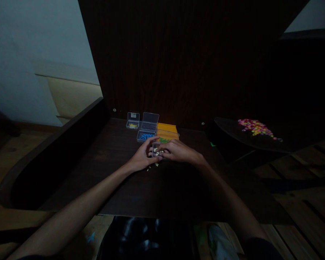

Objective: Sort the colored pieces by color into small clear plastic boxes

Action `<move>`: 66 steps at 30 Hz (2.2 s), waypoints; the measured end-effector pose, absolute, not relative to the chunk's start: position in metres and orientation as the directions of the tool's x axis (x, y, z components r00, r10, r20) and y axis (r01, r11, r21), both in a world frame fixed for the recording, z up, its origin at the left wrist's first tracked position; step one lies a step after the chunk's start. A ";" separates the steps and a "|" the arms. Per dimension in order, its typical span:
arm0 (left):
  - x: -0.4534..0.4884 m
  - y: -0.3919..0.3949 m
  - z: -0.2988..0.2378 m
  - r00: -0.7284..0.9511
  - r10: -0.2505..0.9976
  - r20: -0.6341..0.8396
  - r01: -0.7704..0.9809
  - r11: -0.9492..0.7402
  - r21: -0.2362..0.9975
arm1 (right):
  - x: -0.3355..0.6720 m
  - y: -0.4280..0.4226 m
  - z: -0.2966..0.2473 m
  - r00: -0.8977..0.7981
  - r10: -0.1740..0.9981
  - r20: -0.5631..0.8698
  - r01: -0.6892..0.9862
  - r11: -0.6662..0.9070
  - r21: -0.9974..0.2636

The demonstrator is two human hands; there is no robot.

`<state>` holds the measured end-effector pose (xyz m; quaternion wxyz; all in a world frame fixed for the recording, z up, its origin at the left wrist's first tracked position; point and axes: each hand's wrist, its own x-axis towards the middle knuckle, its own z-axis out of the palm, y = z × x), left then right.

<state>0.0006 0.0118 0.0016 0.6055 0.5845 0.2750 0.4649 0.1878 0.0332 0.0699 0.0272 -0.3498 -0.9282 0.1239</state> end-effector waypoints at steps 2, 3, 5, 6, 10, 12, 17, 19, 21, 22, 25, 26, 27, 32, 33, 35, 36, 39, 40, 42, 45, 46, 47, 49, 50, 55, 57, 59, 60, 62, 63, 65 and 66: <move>0.000 0.012 0.002 0.411 0.888 0.205 -0.243 -0.110 0.964 | 0.189 0.033 0.069 -0.752 0.659 -0.028 0.644 0.724 -0.247; 0.000 0.012 0.002 0.412 0.888 0.203 -0.243 -0.107 0.964 | 0.189 0.033 0.069 -0.752 0.659 -0.025 0.644 0.725 -0.245; -0.001 0.013 0.002 0.415 0.888 0.200 -0.241 -0.105 0.965 | 0.190 0.033 0.068 -0.751 0.660 -0.015 0.643 0.726 -0.242; -0.001 0.013 0.002 0.415 0.888 0.199 -0.240 -0.104 0.965 | 0.189 0.033 0.069 -0.752 0.659 -0.010 0.641 0.728 -0.244; -0.001 0.013 0.001 0.418 0.886 0.201 -0.251 -0.101 0.963 | 0.188 0.033 0.070 -0.772 0.636 0.004 0.613 0.745 -0.263; -0.001 0.013 0.001 0.422 0.884 0.203 -0.257 -0.098 0.961 | 0.187 0.033 0.070 -0.776 0.631 0.005 0.608 0.749 -0.264; -0.001 0.013 0.001 0.420 0.885 0.200 -0.256 -0.095 0.962 | 0.187 0.033 0.071 -0.762 0.647 0.013 0.624 0.740 -0.250; -0.001 0.013 0.001 0.415 0.888 0.197 -0.253 -0.096 0.963 | 0.188 0.033 0.072 -0.750 0.661 0.011 0.641 0.731 -0.234; -0.001 0.013 0.002 0.409 0.891 0.195 -0.252 -0.095 0.963 | 0.189 0.033 0.072 -0.733 0.680 0.011 0.662 0.717 -0.218; -0.001 0.013 0.002 0.407 0.892 0.195 -0.253 -0.095 0.963 | 0.190 0.033 0.073 -0.724 0.689 0.014 0.672 0.710 -0.211; -0.001 0.013 0.002 0.405 0.891 0.203 -0.255 -0.103 0.961 | 0.191 0.032 0.074 -0.717 0.697 0.015 0.681 0.704 -0.200; -0.001 0.013 0.002 0.407 0.890 0.206 -0.256 -0.106 0.961 | 0.191 0.032 0.074 -0.718 0.696 0.012 0.681 0.705 -0.200; -0.001 0.013 0.002 0.410 0.888 0.210 -0.258 -0.108 0.960 | 0.191 0.032 0.074 -0.718 0.696 0.011 0.680 0.705 -0.202; -0.001 0.013 0.002 0.413 0.885 0.216 -0.261 -0.112 0.959 | 0.191 0.030 0.074 -0.710 0.704 0.025 0.683 0.697 -0.218; -0.001 0.013 0.002 0.410 0.886 0.214 -0.255 -0.114 0.960 | 0.192 0.030 0.073 -0.713 0.700 0.024 0.680 0.700 -0.219; -0.001 0.013 0.002 0.408 0.888 0.210 -0.241 -0.117 0.963 | 0.192 0.030 0.073 -0.720 0.693 0.029 0.672 0.708 -0.219; -0.001 0.013 0.001 0.407 0.889 0.211 -0.238 -0.120 0.964 | 0.193 0.030 0.072 -0.723 0.690 0.032 0.669 0.711 -0.218; -0.002 0.014 0.000 0.406 0.888 0.217 -0.240 -0.125 0.963 | 0.193 0.031 0.072 -0.724 0.689 0.038 0.668 0.714 -0.212; -0.001 0.014 0.000 0.405 0.888 0.218 -0.244 -0.125 0.962 | 0.193 0.031 0.072 -0.726 0.687 0.041 0.666 0.716 -0.210; -0.001 0.014 0.000 0.404 0.889 0.215 -0.247 -0.121 0.962 | 0.194 0.031 0.071 -0.724 0.687 0.062 0.662 0.717 -0.216; -0.001 0.014 0.002 0.398 0.894 0.208 -0.238 -0.119 0.964 | 0.196 0.029 0.071 -0.692 0.711 0.124 0.670 0.697 -0.255; -0.001 0.014 0.002 0.391 0.897 0.208 -0.233 -0.122 0.965 | 0.196 0.027 0.071 -0.681 0.717 0.146 0.668 0.691 -0.277; -0.002 0.014 0.003 0.381 0.901 0.207 -0.229 -0.126 0.965 | 0.197 0.024 0.071 -0.676 0.718 0.166 0.659 0.690 -0.301; -0.002 0.016 0.004 0.357 0.912 0.201 -0.221 -0.127 0.967 | 0.198 0.018 0.071 -0.687 0.702 0.188 0.622 0.701 -0.348; -0.003 0.017 0.004 0.343 0.919 0.196 -0.215 -0.126 0.968 | 0.198 0.014 0.071 -0.699 0.689 0.190 0.601 0.711 -0.366; -0.007 0.022 0.004 0.249 0.953 0.171 -0.164 -0.133 0.977 | 0.196 0.001 0.061 -0.767 0.639 0.059 0.584 0.734 -0.347; -0.008 0.024 0.003 0.227 0.959 0.168 -0.147 -0.137 0.980 | 0.193 0.000 0.053 -0.777 0.630 -0.021 0.606 0.738 -0.298; -0.010 0.024 0.003 0.222 0.959 0.174 -0.135 -0.146 0.980 | 0.191 0.002 0.045 -0.772 0.631 -0.074 0.626 0.737 -0.256; -0.010 0.025 0.003 0.221 0.959 0.178 -0.131 -0.152 0.980 | 0.189 0.002 0.041 -0.766 0.636 -0.093 0.637 0.732 -0.240; -0.010 0.025 0.003 0.220 0.958 0.183 -0.124 -0.159 0.979 | 0.187 0.003 0.035 -0.753 0.648 -0.113 0.656 0.723 -0.218; -0.010 0.025 0.003 0.220 0.958 0.184 -0.122 -0.160 0.980 | 0.185 0.004 0.033 -0.748 0.655 -0.113 0.662 0.720 -0.207; -0.010 0.025 0.003 0.219 0.959 0.182 -0.123 -0.158 0.980 | 0.184 0.004 0.029 -0.740 0.665 -0.106 0.671 0.718 -0.183; -0.010 0.025 0.003 0.218 0.959 0.180 -0.125 -0.155 0.980 | 0.183 0.004 0.028 -0.737 0.668 -0.103 0.674 0.717 -0.175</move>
